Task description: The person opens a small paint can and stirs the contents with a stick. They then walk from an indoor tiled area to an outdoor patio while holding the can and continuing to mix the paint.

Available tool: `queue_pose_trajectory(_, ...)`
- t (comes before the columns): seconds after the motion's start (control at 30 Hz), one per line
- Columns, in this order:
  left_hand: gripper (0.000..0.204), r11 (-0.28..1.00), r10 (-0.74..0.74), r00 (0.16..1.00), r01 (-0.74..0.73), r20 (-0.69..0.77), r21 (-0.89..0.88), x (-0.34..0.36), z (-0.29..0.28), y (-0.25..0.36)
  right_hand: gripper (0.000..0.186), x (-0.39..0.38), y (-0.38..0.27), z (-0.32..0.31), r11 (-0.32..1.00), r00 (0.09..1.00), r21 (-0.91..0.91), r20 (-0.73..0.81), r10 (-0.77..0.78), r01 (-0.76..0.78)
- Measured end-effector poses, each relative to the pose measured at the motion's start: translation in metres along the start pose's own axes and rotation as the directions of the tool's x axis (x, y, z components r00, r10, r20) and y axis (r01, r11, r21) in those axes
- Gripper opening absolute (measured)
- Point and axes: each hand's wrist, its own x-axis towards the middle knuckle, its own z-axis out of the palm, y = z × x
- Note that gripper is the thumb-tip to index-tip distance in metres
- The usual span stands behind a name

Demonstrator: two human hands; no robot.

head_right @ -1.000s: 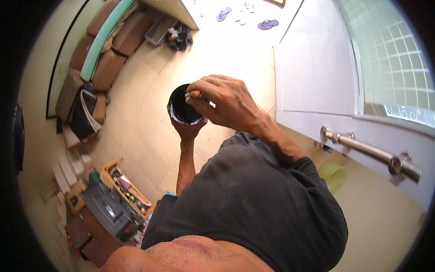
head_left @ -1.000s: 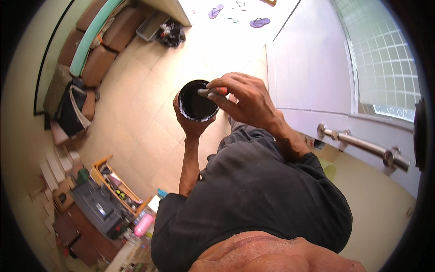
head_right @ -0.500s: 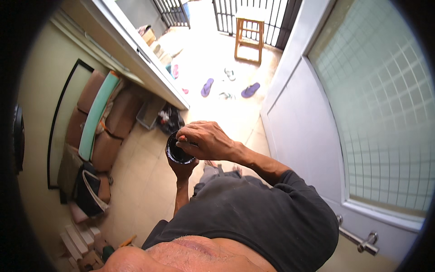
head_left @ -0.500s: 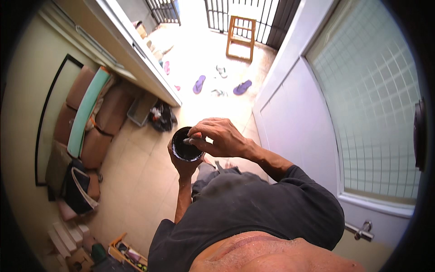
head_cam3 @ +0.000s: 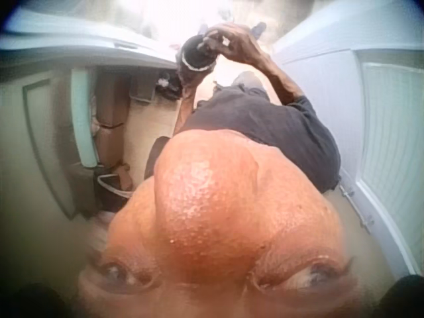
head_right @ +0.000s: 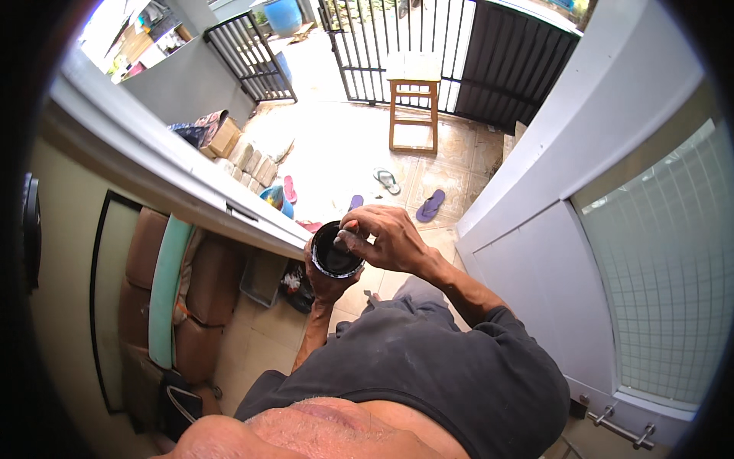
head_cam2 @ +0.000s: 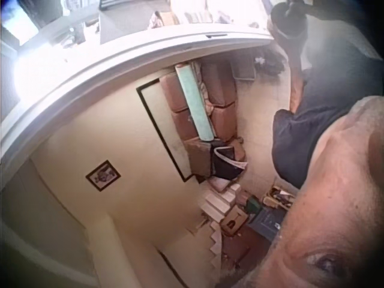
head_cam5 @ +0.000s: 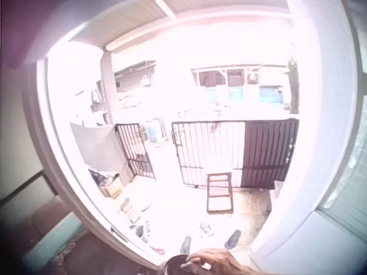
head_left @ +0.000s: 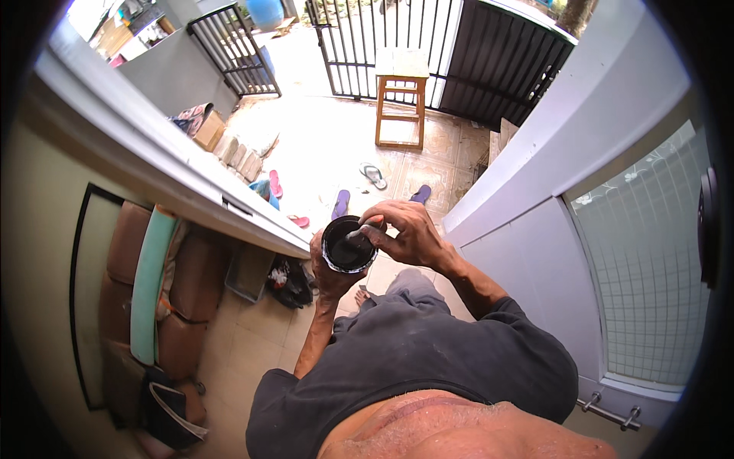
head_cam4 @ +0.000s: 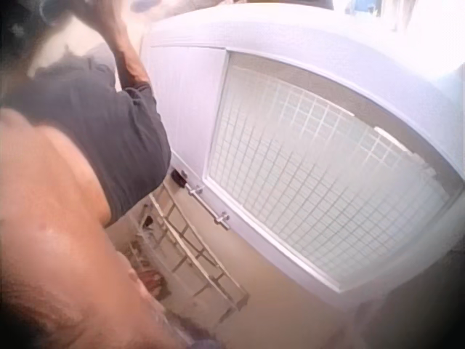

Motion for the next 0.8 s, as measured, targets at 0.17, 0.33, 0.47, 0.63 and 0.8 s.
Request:
queue_pose_trajectory(0.17, 0.108, 1.0, -0.003, 1.0, 0.003, 0.026, 0.001, 0.087, 0.026, -0.066, 0.017, 0.068, 0.071, -0.007, 0.998, 0.996, -0.033, -0.084, 0.043, -0.046)
queue_pose_trajectory(0.33, 0.109, 0.993, -0.081, 0.997, 0.081, 0.014, -0.082, 0.171, 0.064, -0.134, 0.019, 0.141, 0.147, -0.029, 0.999, 0.995, -0.042, -0.096, 0.011, -0.015)
queue_pose_trajectory(0.47, 0.106, 0.996, -0.066, 0.997, 0.063, -0.034, -0.068, 0.246, 0.083, -0.156, 0.017, 0.206, 0.197, -0.045, 0.998, 0.997, -0.041, -0.053, -0.059, 0.057)
queue_pose_trajectory(0.63, 0.104, 0.994, -0.094, 0.995, 0.092, -0.038, -0.05, 0.331, 0.102, -0.188, 0.017, 0.286, 0.249, -0.066, 0.994, 0.997, -0.091, -0.032, -0.071, 0.067)
queue_pose_trajectory(0.8, 0.106, 0.997, -0.049, 0.998, 0.051, -0.042, 0.062, 0.401, 0.115, -0.242, 0.016, 0.349, 0.304, -0.071, 0.982, 0.996, -0.167, -0.019, -0.09, 0.085)
